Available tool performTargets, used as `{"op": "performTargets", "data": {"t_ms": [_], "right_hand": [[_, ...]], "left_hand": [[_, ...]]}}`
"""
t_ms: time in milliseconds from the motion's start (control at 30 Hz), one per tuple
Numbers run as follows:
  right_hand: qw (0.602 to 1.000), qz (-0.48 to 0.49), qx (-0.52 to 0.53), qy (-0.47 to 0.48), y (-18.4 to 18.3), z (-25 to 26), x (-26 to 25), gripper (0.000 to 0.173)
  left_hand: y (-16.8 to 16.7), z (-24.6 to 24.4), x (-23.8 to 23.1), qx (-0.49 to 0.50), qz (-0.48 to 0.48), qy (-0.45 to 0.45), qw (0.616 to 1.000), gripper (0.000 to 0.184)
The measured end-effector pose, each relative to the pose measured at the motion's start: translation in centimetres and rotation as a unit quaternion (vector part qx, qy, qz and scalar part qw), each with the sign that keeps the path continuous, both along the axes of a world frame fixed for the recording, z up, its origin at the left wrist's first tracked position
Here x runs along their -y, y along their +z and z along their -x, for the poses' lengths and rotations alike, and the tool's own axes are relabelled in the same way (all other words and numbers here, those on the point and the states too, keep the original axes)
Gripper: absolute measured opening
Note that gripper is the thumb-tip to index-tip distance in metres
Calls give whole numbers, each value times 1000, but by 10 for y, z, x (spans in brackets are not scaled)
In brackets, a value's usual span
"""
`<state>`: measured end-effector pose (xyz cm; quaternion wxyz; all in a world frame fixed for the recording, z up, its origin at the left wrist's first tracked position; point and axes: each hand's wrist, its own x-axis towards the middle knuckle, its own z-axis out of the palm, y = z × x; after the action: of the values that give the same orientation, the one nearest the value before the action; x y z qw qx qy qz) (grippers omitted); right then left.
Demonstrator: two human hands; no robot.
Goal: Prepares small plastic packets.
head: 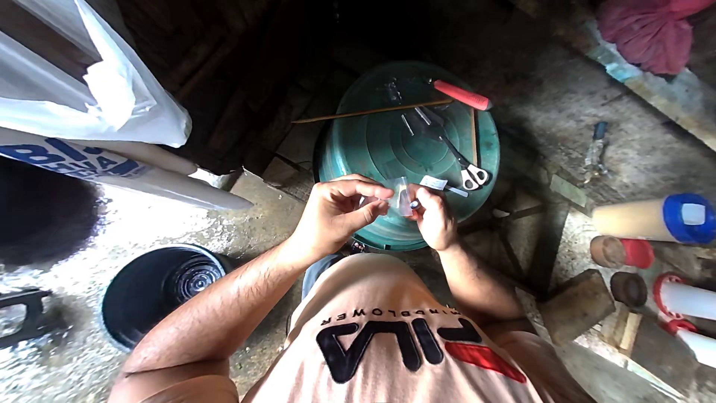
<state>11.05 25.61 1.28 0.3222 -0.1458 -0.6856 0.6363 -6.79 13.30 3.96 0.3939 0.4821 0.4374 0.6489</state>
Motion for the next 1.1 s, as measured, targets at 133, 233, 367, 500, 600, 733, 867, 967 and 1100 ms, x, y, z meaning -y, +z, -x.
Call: {"op": "performTargets", "data": {"t_ms": [133,233,367,500,600,733,867,967,1100], "right_hand": [[1000,-5,2,-1,1,0,-1,48],[1000,-8,3,-1,1,0,-1,48],[1000,-10,2,5,1,1,-3,49],[1000,-10,5,1,2,2,-3,49],[1000,-10,9,-1,1,2,-4,48],[1000,-9,7,0,1,3,-6,49],[1000,-12,10,-1,3,4,-7,49],[1000,-20,14,-6,2,4,-9,49],[1000,-18,15,-7,2,5,-10,49]], "left_hand": [[0,-1,1,3,3,-2,1000,16],[-1,-1,0,4,2,-2,1000,17],[-1,-1,0,4,4,-1,1000,17],[-2,-1,-1,7,6,-2,1000,17],[-4,-1,-1,8,3,-4,1000,17],[-4,0,-2,8,2,-5,1000,17],[-4,-1,-4,11,2,-7,1000,17],[-4,0,-4,13,1,-10,1000,16],[-4,0,-5,11,4,-11,1000,16]]}}
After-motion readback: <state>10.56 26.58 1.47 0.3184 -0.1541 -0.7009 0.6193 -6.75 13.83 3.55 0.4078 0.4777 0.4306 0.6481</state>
